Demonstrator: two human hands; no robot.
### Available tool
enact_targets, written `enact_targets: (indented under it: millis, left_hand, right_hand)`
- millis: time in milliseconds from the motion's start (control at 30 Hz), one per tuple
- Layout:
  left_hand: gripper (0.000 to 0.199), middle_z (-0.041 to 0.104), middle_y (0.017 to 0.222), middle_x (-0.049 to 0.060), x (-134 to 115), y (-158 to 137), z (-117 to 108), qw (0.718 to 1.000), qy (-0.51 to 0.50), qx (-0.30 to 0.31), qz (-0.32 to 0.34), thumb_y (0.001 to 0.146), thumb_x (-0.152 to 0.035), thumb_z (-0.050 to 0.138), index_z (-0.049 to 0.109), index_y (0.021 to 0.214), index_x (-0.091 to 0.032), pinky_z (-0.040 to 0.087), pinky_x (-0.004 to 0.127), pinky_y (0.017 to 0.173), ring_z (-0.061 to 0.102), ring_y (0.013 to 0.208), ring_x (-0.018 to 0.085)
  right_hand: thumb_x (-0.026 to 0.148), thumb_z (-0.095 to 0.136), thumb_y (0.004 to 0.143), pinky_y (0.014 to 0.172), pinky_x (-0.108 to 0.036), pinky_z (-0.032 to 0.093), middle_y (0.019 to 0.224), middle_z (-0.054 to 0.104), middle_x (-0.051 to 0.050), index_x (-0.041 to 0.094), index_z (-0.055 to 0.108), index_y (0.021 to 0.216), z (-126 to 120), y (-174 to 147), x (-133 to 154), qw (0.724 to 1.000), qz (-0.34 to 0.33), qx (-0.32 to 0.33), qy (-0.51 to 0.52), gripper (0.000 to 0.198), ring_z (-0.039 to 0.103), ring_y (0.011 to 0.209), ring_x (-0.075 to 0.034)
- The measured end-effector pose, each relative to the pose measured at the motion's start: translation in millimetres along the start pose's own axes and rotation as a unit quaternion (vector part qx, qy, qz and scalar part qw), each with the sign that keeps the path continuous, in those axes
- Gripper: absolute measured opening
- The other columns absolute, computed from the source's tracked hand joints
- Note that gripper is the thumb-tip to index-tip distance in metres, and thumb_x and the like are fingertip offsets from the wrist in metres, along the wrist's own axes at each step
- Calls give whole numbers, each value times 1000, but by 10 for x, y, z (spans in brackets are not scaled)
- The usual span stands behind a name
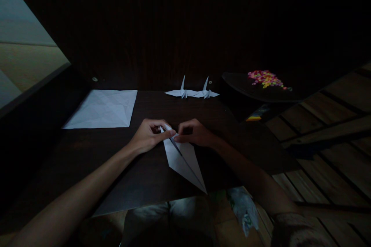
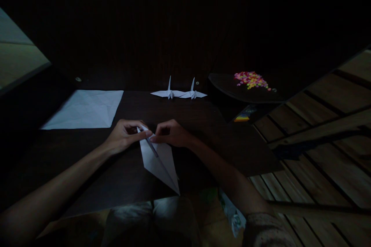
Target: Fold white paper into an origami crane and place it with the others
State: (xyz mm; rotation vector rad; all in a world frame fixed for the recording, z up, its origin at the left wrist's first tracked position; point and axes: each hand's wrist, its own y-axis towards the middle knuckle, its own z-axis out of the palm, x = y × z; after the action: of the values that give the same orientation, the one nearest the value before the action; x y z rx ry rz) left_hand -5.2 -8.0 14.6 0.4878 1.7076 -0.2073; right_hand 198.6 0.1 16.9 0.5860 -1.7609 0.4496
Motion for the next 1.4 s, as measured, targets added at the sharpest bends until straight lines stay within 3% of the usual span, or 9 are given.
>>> enact_targets:
  millis: [533,700,1033,1400]
  left_hand:
    - [21,67,68,4,-14,3,1,1000,-9,3,1,72,-34,72,69,72,-13,43,23,56,58,60,13]
    - [21,67,69,3,-27,2,17,999,-10,-45,15,73,-34,72,68,70,-14,42,22,55,57,60,12]
    - [20,69,71,3,-46,16,-11,999,-28,-36,16,72,-35,72,70,71,-15,44,23,58,60,62,13]
    - [19,67,68,2,-25,27,-34,994,-27,-102,-5,68,-33,74,70,71,-15,44,24,61,60,64,14]
  right_hand:
    - [40,75,67,52,-21,35,58,55,3,13,61,62,-4,-5,13,1000,-9,-12,-18,31,46,55,-8]
    - [43,75,67,51,-21,34,57,54,3,13,60,61,-1,-2,19,999,-9,-14,-27,33,45,54,-8]
    - [40,76,66,53,-22,35,58,55,3,13,60,61,2,-7,8,1000,-6,-18,-21,32,46,55,-8]
    - [40,76,67,53,-22,36,58,56,3,13,61,62,-12,-11,4,999,-12,-25,-31,31,48,55,-9]
